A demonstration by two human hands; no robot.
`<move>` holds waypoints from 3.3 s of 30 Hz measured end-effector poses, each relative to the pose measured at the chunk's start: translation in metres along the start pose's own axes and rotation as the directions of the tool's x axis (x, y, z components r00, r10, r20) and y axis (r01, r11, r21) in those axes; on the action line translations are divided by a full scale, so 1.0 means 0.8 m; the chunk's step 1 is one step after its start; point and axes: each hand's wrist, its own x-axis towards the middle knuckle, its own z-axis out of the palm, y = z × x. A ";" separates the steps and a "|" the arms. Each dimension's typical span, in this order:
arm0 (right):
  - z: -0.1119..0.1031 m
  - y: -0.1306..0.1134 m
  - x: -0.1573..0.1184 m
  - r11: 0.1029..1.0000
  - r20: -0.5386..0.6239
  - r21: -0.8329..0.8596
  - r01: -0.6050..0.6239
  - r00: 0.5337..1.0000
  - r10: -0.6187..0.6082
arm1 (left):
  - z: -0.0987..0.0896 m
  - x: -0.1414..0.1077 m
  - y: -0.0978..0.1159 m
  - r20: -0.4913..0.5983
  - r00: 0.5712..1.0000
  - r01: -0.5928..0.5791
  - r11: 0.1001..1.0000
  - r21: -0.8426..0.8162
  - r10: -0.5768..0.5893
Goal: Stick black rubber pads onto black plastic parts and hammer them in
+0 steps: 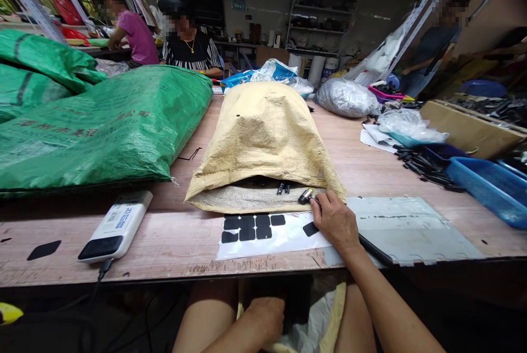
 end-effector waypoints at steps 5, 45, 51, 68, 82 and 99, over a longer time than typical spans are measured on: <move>0.000 0.000 0.000 1.000 0.009 -0.011 0.007 1.000 -0.007 | -0.088 -0.037 0.064 0.005 0.947 -0.321 0.947 0.003 0.321; -0.028 0.032 -0.011 0.956 0.237 0.228 -0.185 0.963 0.130 | -0.175 -0.003 -0.002 -0.748 0.597 -0.288 0.947 0.139 0.291; -0.063 -0.002 -0.022 0.852 0.041 0.518 -0.068 0.998 0.055 | -0.174 0.001 -0.004 -0.752 0.593 -0.281 0.949 0.144 0.289; -0.075 -0.074 -0.062 0.833 0.000 0.546 0.086 0.995 -0.103 | -0.171 0.003 -0.006 -0.759 0.588 -0.277 0.951 0.136 0.280; -0.020 -0.007 -0.018 0.979 -0.028 0.201 -0.020 0.999 0.027 | -0.178 -0.005 -0.008 -0.717 0.628 -0.325 0.939 0.112 0.302; -0.051 -0.075 0.005 0.852 0.140 0.380 0.359 0.889 -0.437 | -0.173 -0.001 -0.014 -0.679 0.631 -0.321 0.923 0.212 0.375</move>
